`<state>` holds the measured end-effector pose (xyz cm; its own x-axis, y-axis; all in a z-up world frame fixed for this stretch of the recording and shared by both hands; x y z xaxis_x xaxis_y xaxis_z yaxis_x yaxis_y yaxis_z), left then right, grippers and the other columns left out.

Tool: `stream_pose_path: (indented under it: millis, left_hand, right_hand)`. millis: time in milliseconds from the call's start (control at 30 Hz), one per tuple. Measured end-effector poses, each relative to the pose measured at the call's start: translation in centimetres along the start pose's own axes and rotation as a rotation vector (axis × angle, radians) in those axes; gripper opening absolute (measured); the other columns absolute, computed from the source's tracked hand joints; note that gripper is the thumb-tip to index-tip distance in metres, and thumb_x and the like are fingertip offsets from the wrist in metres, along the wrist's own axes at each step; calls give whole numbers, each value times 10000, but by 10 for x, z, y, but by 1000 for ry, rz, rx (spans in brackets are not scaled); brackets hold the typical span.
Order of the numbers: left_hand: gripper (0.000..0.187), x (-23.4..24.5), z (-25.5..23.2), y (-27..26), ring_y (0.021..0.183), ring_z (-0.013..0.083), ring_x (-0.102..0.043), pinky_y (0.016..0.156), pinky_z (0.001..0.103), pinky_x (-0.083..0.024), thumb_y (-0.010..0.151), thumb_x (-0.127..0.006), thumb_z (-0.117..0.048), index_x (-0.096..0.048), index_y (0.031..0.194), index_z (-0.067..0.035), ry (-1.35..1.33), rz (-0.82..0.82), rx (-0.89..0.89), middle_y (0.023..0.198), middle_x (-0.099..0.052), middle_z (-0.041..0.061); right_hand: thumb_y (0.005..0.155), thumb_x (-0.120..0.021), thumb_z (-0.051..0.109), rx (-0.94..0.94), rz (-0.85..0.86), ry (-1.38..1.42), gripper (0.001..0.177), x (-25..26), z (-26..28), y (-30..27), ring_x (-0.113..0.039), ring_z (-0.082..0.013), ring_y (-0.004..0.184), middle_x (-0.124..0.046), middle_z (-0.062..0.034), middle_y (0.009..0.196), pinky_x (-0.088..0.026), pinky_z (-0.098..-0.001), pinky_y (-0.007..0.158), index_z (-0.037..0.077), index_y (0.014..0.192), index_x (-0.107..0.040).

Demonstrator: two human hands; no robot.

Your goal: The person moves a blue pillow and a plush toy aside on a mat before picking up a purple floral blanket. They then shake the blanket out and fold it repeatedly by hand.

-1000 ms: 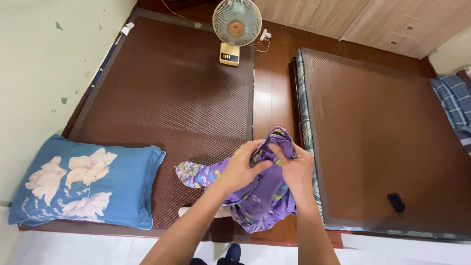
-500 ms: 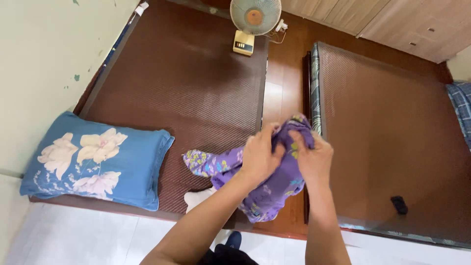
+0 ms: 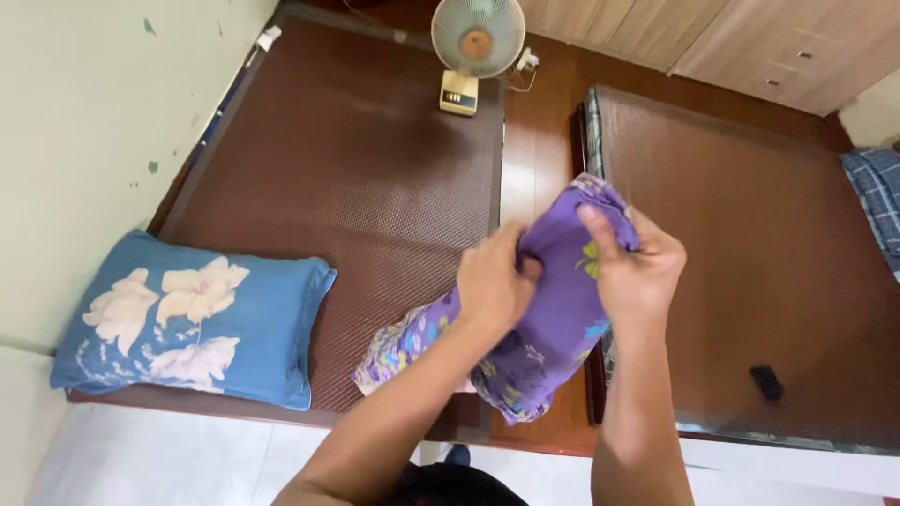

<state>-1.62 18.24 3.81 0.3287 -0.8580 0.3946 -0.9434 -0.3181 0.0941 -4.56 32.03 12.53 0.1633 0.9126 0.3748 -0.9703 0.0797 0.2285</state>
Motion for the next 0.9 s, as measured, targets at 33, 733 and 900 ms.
stream_pose_path:
  millis: [33, 733, 900]
  left_hand:
    - [433, -10, 16, 4, 1070, 399, -641, 946, 512, -477, 827, -662, -139, -635, 1259, -141, 78, -20, -59, 1124, -697, 154]
    - [396, 4, 84, 20, 1047, 368, -659, 862, 487, -513, 789, -719, -163, -677, 1182, -184, 140, 28, -45, 1109, -713, 112]
    - [217, 22, 102, 38, 982, 411, -673, 828, 521, -521, 926, -661, -220, -740, 1125, -189, 125, -10, 86, 1037, -745, 156]
  right_hand:
    - [916, -809, 228, 38, -12, 31, 178, 3, -1, 0, -617, -59, 564, -704, -1, 726, -498, -247, 464, 77, 1008, -788]
    - [1138, -701, 65, 547, -67, 217, 199, 44, 106, 32, -631, -123, 916, -773, -86, 1127, -509, -248, 886, -46, 1296, -751]
    - [1155, -712, 97, 448, -119, 252, 203, 70, 85, 51, -671, -124, 955, -784, -66, 1138, -561, -252, 932, -31, 1306, -757]
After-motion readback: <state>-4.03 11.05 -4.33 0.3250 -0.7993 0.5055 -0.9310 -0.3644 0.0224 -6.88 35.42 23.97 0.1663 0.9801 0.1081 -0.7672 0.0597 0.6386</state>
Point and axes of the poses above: each hand's wrist, its own y-axis towards the middle knuckle, its own x-axis out of the back of the hand, z = x × y, the point moved 4 cm from there along y, towards the middle knuckle
